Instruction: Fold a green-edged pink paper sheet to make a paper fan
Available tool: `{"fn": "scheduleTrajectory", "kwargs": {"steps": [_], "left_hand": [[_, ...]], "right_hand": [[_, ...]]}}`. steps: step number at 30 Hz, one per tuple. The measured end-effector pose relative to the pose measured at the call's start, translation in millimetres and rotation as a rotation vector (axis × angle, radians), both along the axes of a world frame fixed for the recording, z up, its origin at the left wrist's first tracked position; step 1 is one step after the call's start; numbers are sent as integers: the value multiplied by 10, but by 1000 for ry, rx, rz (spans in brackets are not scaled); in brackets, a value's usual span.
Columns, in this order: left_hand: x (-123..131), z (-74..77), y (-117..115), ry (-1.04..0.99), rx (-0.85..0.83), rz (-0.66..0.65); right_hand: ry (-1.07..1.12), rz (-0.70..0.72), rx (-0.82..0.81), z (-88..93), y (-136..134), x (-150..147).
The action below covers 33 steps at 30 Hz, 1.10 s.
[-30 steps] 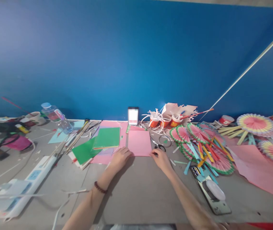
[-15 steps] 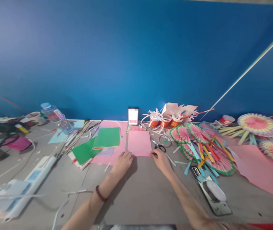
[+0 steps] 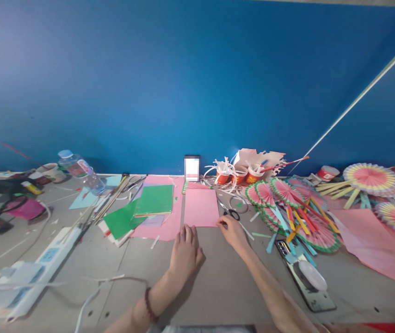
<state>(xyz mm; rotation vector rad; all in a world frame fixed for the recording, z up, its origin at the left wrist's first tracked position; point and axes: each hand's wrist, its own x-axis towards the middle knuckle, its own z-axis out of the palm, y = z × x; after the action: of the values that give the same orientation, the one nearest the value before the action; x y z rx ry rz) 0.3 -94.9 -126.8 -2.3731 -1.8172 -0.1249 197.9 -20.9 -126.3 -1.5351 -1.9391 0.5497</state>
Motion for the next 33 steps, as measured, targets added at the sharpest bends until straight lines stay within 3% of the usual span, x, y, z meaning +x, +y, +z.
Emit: {"fn": "scheduleTrajectory", "kwargs": {"steps": [10,16,20,26,33], "left_hand": [[44,85,42,-30,-30,4],[-18,142,83,-24,-64,-72],[40,142,113,-71,-70,-126],[197,128,79,-52,-13,-92],[154,89,78,-119,-39,-104]], "right_hand": [[14,-16,-18,-16,14,7],[-7,4,-8,-13,27,17],[-26,9,-17,-19,36,21],[-40,7,1,-45,26,21],[-42,5,20,-54,21,11]]}}
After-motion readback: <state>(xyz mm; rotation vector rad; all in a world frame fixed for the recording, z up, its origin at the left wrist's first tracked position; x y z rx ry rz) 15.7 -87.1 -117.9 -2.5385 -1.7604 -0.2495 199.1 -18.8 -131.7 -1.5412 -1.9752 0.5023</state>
